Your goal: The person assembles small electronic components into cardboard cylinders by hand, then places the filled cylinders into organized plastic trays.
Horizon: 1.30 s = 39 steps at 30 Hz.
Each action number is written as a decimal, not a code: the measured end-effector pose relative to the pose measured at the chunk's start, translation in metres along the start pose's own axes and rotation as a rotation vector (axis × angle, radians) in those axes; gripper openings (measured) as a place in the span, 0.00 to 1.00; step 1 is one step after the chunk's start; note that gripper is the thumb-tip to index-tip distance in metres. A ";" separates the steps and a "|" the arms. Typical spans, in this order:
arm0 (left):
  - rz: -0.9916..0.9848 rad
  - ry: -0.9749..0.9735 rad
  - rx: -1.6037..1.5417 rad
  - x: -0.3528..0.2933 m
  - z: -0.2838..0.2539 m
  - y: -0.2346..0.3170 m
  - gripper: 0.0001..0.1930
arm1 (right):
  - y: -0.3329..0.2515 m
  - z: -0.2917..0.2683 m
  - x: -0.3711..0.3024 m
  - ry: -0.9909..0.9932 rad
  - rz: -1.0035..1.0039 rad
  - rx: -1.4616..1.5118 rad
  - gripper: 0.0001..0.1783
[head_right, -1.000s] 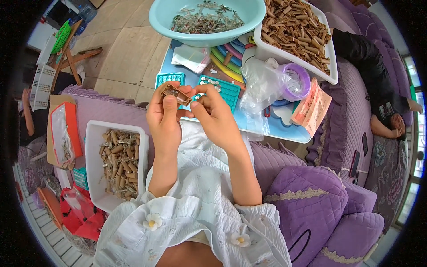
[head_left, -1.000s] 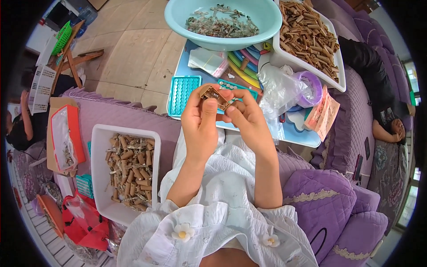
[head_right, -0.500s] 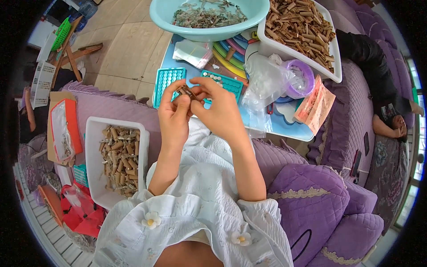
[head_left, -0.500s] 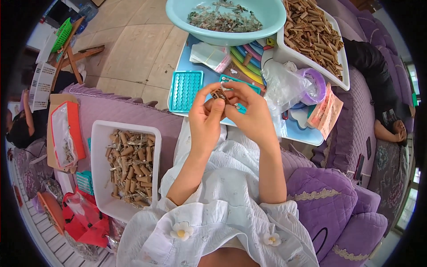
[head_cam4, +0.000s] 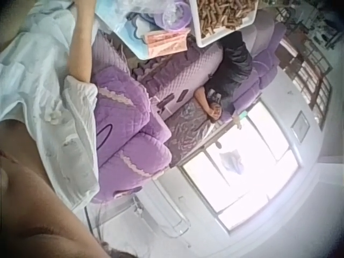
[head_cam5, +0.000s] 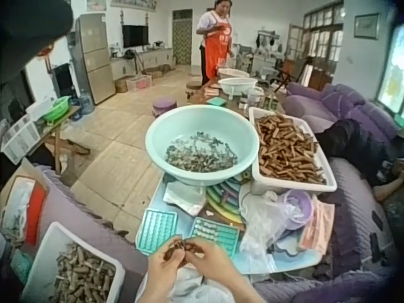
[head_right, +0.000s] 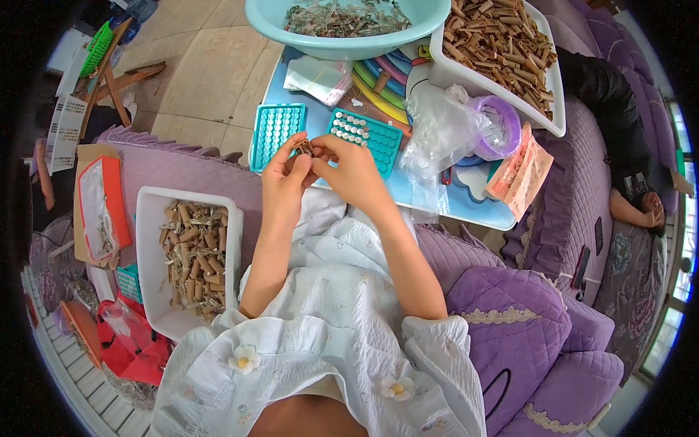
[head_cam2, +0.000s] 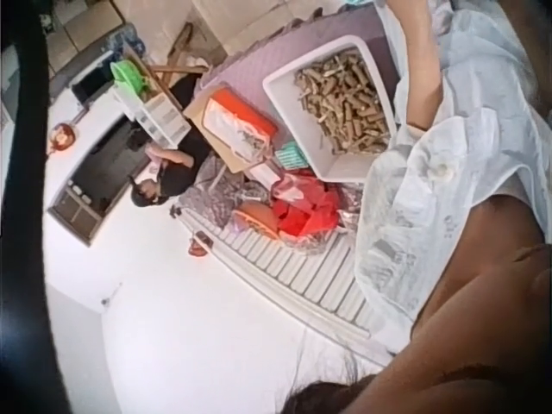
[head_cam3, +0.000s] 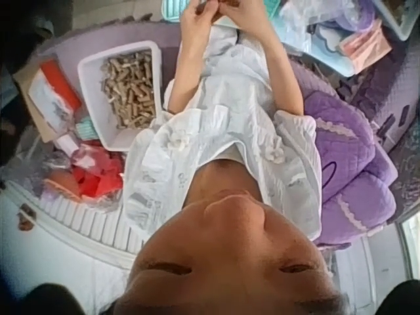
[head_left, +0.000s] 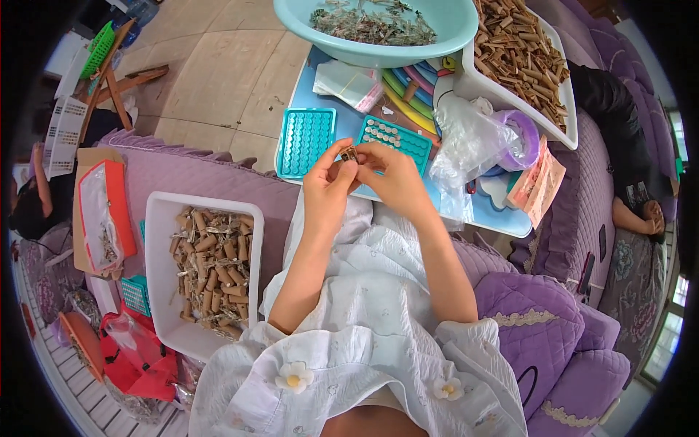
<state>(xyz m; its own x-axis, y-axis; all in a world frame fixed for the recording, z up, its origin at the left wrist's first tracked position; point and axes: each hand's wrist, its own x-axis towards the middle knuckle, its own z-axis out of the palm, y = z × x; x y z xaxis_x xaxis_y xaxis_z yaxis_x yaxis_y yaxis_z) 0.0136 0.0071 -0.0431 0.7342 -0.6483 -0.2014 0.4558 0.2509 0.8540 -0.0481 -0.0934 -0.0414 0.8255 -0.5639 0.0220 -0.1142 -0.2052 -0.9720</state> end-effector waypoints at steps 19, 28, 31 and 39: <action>-0.196 -0.088 -0.342 0.005 -0.029 0.014 0.18 | 0.057 -0.044 0.034 0.141 -0.106 -0.860 0.06; -0.167 -0.137 -0.241 0.000 -0.026 0.023 0.17 | 0.055 -0.046 0.038 0.077 -0.168 -0.968 0.05; -0.155 -0.101 -0.201 -0.002 -0.026 0.025 0.17 | 0.036 -0.044 0.031 0.124 -0.210 -0.610 0.05; -0.156 -0.135 -0.164 -0.006 -0.016 0.024 0.16 | -0.028 0.003 0.001 0.192 -0.700 -0.392 0.08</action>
<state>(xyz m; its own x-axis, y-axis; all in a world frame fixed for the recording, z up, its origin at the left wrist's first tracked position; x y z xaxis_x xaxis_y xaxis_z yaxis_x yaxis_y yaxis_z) 0.0274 0.0284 -0.0291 0.5802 -0.7755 -0.2490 0.6418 0.2470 0.7260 -0.0427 -0.0858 -0.0145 0.6723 -0.3221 0.6665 0.1775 -0.8040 -0.5676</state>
